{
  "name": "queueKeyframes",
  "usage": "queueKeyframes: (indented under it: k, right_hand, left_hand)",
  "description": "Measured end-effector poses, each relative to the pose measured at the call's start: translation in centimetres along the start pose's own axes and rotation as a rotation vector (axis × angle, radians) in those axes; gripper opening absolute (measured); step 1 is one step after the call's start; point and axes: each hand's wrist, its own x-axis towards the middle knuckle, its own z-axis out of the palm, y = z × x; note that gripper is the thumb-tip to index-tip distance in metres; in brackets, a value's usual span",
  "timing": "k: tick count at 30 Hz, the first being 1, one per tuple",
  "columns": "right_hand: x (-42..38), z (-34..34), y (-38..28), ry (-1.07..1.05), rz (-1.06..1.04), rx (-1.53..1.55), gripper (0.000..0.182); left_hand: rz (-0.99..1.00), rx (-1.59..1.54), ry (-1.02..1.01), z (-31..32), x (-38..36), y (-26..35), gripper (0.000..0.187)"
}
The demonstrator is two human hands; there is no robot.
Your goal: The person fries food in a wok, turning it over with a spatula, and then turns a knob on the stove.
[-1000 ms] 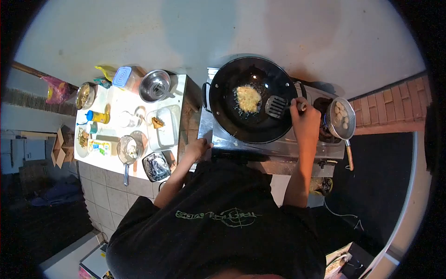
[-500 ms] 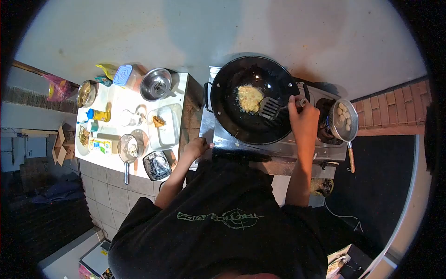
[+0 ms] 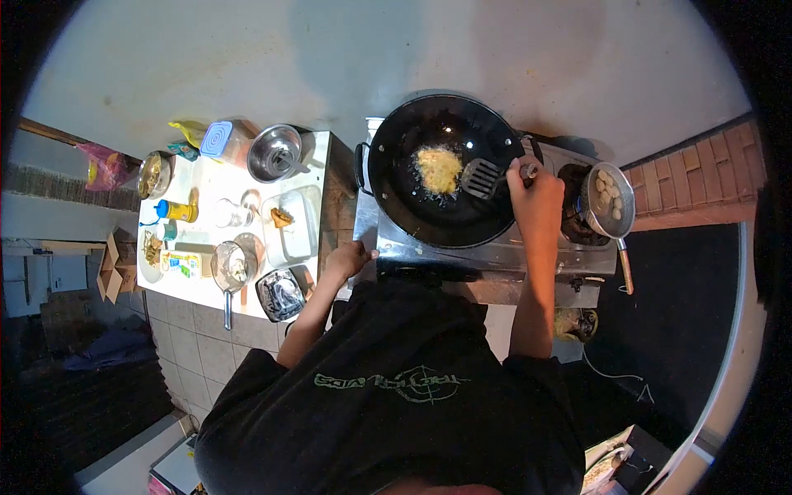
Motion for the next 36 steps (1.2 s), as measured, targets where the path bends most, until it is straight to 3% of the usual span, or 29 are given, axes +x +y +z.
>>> queueKeyframes:
  k: [4,10,27,36]
  right_hand:
    - [0.1,0.2,0.2,-0.086,0.005,-0.045,0.018]
    - [0.1,-0.2,-0.6,-0.014,-0.006,-0.001,0.020]
    - [0.4,-0.1,0.1,-0.029,0.054,0.004,0.020]
    - [0.7,-0.2,0.6,-0.087,0.085,0.010,0.021]
  left_hand:
    - [-0.003,-0.043,0.007,-0.1,-0.1,-0.1,0.063]
    - [0.019,-0.025,-0.014,0.2,0.3,-0.6,0.062]
    - [0.090,0.005,0.242,1.4,-1.1,0.3,0.056]
    - [0.041,0.022,0.236,1.5,-1.3,0.7,0.057]
